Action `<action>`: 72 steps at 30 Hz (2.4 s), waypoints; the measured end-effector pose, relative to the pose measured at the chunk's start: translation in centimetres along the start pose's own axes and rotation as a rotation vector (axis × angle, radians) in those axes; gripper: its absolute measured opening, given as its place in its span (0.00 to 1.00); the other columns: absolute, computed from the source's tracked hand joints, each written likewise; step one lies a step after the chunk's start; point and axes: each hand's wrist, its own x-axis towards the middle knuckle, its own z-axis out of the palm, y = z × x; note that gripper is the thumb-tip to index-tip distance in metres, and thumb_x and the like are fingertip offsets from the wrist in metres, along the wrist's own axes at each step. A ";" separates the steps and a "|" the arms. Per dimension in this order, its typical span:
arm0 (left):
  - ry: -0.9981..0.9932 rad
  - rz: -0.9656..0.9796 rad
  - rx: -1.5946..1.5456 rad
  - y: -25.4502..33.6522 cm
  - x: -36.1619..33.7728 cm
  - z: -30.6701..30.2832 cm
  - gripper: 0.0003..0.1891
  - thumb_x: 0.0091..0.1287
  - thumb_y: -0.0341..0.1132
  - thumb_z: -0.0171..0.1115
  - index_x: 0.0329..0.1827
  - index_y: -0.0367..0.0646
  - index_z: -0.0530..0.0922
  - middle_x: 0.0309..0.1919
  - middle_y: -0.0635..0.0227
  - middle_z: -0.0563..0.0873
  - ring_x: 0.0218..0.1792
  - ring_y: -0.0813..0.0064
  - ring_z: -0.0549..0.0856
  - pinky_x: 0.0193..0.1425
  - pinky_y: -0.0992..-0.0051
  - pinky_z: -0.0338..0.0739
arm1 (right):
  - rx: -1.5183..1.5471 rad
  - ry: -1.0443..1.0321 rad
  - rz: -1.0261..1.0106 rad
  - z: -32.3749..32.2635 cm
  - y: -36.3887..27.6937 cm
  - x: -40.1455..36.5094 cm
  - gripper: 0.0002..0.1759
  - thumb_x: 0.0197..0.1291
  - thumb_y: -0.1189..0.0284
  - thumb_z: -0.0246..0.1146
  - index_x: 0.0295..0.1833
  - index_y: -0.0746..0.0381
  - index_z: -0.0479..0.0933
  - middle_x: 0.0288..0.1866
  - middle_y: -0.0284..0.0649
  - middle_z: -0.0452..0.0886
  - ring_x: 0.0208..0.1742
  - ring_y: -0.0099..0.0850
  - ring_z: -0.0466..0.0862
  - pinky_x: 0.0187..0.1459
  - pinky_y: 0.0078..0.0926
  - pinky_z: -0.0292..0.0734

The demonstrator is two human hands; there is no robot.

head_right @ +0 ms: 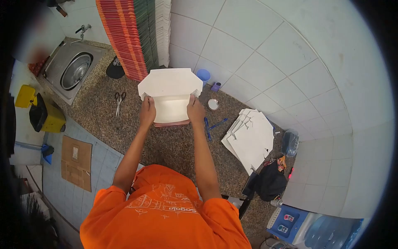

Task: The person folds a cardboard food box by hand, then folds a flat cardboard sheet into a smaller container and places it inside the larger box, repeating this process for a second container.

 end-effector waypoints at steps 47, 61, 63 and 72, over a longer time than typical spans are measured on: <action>-1.199 -0.384 -0.763 13.6 -14.4 4.9 0.26 0.79 0.53 0.59 0.68 0.41 0.77 0.55 0.63 0.86 0.55 0.67 0.87 0.62 0.63 0.82 | 0.005 0.608 -0.331 -14.6 16.0 -26.8 0.03 0.68 0.76 0.68 0.42 0.64 0.85 0.44 0.45 0.89 0.48 0.44 0.87 0.55 0.40 0.79; -0.702 0.402 -0.104 11.4 -19.4 9.5 0.52 0.65 0.54 0.75 0.81 0.34 0.55 0.76 0.41 0.68 0.75 0.48 0.72 0.75 0.56 0.70 | 0.638 0.588 0.200 -19.0 16.2 -30.5 0.18 0.76 0.72 0.63 0.64 0.72 0.76 0.52 0.39 0.87 0.45 0.25 0.85 0.47 0.27 0.79; -1.057 0.452 -0.538 16.1 -21.4 8.2 0.49 0.68 0.53 0.72 0.81 0.34 0.54 0.76 0.45 0.67 0.74 0.53 0.71 0.76 0.55 0.68 | 0.247 0.438 0.122 -18.8 13.9 -30.1 0.17 0.75 0.72 0.63 0.63 0.70 0.78 0.51 0.42 0.87 0.48 0.29 0.85 0.50 0.29 0.79; -1.187 -0.291 -1.049 21.9 -21.5 9.0 0.14 0.74 0.33 0.69 0.58 0.36 0.84 0.50 0.66 0.89 0.49 0.77 0.88 0.55 0.74 0.83 | 0.180 0.567 -0.080 -19.7 8.7 -28.7 0.29 0.76 0.65 0.62 0.75 0.67 0.69 0.69 0.56 0.79 0.68 0.45 0.81 0.67 0.37 0.75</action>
